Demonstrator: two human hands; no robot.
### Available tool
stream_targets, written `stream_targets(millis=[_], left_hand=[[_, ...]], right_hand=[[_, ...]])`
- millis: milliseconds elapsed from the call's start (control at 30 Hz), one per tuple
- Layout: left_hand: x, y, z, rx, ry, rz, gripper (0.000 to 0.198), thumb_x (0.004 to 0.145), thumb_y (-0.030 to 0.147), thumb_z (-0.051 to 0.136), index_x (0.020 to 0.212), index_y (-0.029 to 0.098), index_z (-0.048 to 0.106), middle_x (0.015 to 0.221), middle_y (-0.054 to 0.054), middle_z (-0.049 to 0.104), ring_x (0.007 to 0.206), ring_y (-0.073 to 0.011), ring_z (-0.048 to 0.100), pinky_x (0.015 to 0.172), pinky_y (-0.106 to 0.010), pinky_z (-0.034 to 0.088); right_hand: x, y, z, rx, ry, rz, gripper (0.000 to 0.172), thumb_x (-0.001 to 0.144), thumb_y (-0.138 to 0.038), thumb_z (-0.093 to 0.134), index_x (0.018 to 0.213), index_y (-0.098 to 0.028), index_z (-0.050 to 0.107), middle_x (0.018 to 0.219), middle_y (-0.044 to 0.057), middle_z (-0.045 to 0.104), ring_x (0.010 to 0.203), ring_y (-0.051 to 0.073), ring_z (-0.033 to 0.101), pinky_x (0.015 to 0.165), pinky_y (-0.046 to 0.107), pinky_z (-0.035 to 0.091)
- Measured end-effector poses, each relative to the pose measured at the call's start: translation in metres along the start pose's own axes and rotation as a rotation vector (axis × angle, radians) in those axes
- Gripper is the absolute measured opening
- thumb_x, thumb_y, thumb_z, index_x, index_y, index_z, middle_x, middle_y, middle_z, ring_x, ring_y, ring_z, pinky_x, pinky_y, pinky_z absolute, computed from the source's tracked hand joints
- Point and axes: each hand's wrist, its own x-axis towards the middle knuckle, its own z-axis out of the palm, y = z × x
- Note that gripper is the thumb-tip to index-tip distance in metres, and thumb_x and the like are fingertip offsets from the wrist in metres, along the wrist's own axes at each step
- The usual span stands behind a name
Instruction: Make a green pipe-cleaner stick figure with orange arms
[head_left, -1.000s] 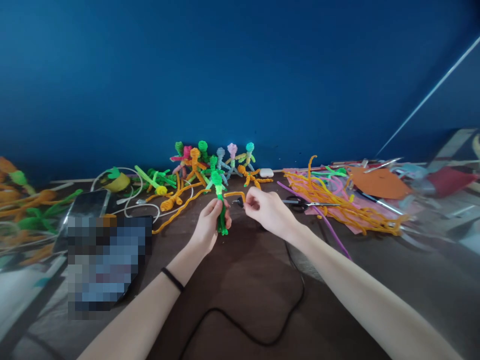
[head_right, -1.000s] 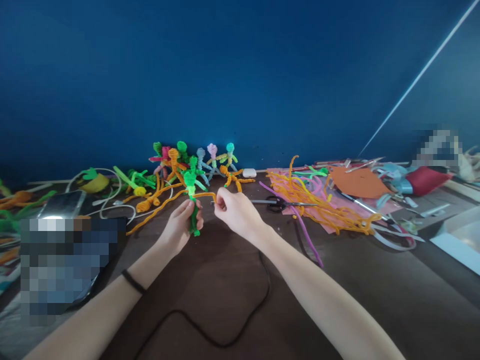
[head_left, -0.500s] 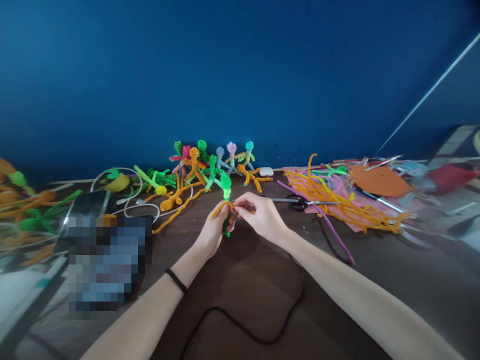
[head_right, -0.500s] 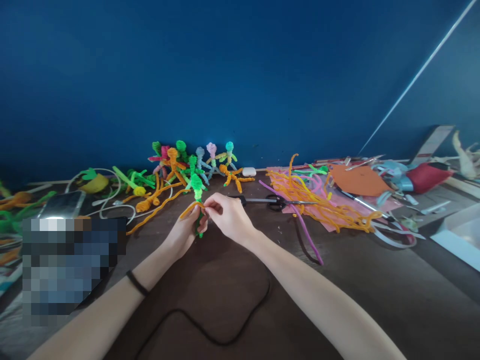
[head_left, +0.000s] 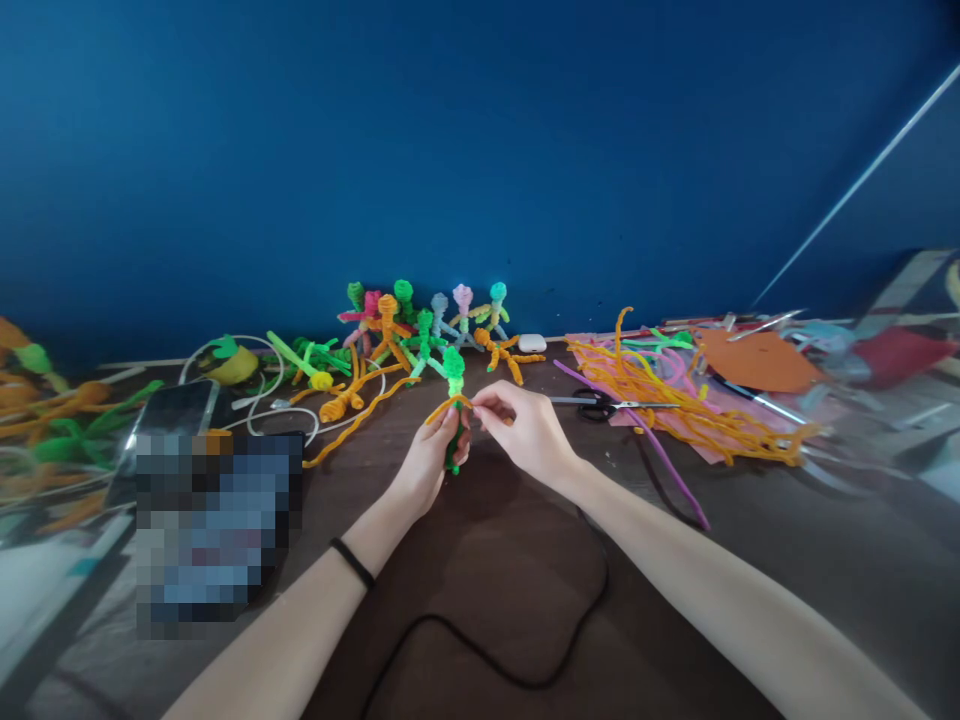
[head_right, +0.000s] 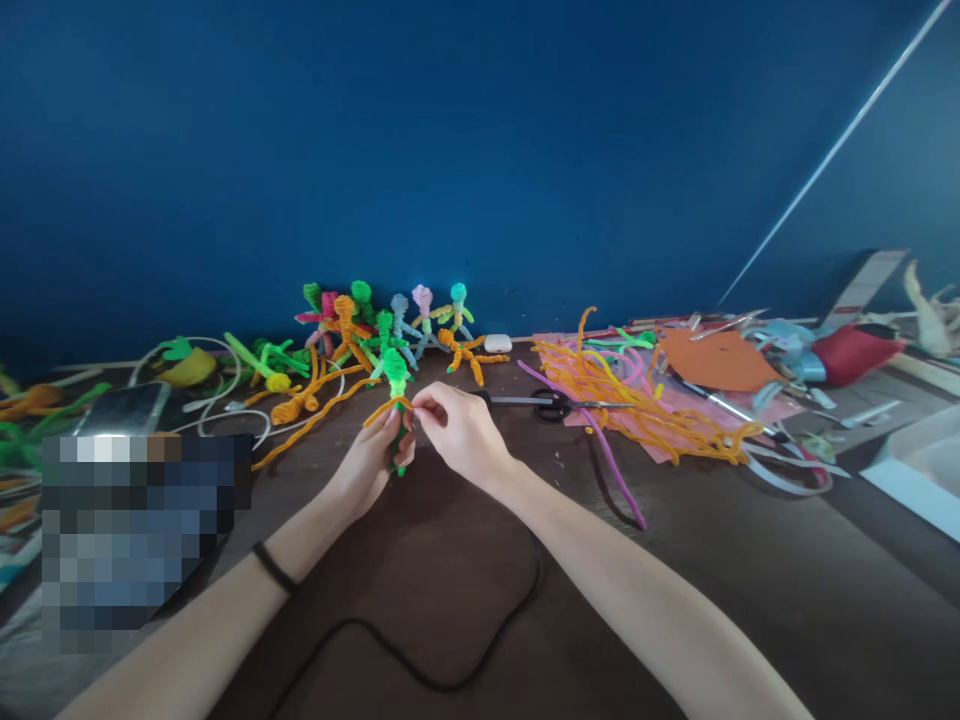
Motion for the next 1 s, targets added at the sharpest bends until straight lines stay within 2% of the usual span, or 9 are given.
stream_targets(millis=[1000], left_hand=[[-0.0011,0.0001,0.002,0.074,-0.026,0.015,0.025,0.076,0.04,0.055,0.07,0.016,0.049,0.053,0.004,0.04,0.046,-0.0056,0.035,0.043,-0.017,0.03]], right_hand=[[-0.0001,-0.0063,-0.0038,-0.033,0.027,0.013,0.01,0.08,-0.021,0.047,0.076,-0.019,0.056,0.067,0.0,0.06,0.057,0.011,0.052,0.057,0.023,0.042]])
